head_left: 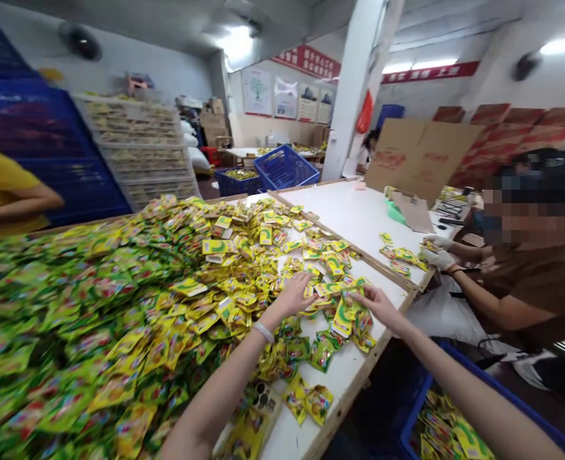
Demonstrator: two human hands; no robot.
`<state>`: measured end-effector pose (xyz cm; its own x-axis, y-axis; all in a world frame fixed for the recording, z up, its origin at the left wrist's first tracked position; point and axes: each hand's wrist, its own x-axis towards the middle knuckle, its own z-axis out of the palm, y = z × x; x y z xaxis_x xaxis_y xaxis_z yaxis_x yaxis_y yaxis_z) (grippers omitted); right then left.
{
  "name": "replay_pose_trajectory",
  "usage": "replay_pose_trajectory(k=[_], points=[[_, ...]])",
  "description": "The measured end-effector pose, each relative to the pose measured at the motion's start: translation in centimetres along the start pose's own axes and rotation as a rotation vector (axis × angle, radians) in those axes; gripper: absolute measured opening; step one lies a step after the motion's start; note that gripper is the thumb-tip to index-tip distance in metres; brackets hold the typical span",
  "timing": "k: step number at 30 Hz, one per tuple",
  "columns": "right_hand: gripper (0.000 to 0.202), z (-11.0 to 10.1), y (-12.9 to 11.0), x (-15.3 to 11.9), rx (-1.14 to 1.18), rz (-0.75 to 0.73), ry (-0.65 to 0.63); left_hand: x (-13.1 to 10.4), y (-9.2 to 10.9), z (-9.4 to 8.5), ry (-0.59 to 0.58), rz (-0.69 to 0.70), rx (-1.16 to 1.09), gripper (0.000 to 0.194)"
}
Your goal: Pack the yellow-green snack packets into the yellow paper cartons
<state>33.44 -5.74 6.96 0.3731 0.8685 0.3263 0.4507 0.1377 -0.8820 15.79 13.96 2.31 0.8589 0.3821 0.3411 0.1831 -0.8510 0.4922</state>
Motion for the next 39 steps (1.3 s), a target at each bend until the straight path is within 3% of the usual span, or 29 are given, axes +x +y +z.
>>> replay_pose_trajectory(k=[2,4,8,10,12,15,18,21,23,25,27,30,34,37,39], points=[[0.047,-4.0,-3.1,2.1,-0.155,-0.055,0.186,2.2,-1.0,-0.6,-0.055,-0.024,0.202,0.078],[0.041,-8.4,-6.6,4.2,-0.308,-0.094,0.374,3.3,-1.6,-0.5,-0.094,-0.057,0.266,0.081],[0.032,-15.6,-13.5,7.5,-0.549,-0.142,0.644,2.8,-1.7,0.5,-0.038,-0.1,0.256,0.051],[0.031,-17.5,-16.1,8.6,-0.621,-0.147,0.725,1.9,-1.5,0.5,0.018,-0.111,0.195,0.039],[0.031,-17.8,-17.6,9.3,-0.665,-0.149,0.779,0.9,-1.2,0.1,0.073,-0.124,0.092,0.029],[0.036,-14.3,-17.5,8.8,-0.621,-0.224,0.705,-1.3,-0.9,-1.0,0.121,-0.134,-0.119,0.03],[0.045,-6.2,-15.1,6.0,-0.34,-0.306,0.319,-4.4,-0.1,-2.0,0.122,-0.098,-0.375,0.039],[0.042,3.4,-12.2,1.8,-0.102,-0.292,-0.018,-7.9,1.9,-2.8,0.034,-0.042,-0.844,0.043],[0.035,8.5,-10.8,-0.4,-0.098,-0.311,-0.124,-10.0,3.5,-3.3,-0.024,-0.06,-1.099,0.047],[0.03,11.6,-9.9,-1.5,-0.181,-0.418,-0.161,-11.7,4.7,-3.8,-0.005,-0.112,-1.181,0.047],[0.025,12.7,-9.8,-1.8,-0.291,-0.556,-0.21,-13.0,5.3,-4.1,0.063,-0.152,-1.187,0.044],[0.02,12.3,-10.4,-1.5,-0.457,-0.663,-0.374,-14.1,5.5,-4.4,0.106,-0.19,-1.101,0.038],[0.019,11.7,-11.4,-1.8,-0.726,-0.648,-0.611,-13.9,5.7,-4.6,0.047,-0.193,-0.91,0.028],[0.017,11.4,-11.4,-2.2,-0.806,-0.612,-0.667,-13.4,6.1,-4.9,-0.031,-0.198,-0.884,0.024],[0.014,10.9,-10.9,-2.4,-0.732,-0.568,-0.668,-13.2,6.4,-5.1,-0.169,-0.207,-0.923,0.021]])
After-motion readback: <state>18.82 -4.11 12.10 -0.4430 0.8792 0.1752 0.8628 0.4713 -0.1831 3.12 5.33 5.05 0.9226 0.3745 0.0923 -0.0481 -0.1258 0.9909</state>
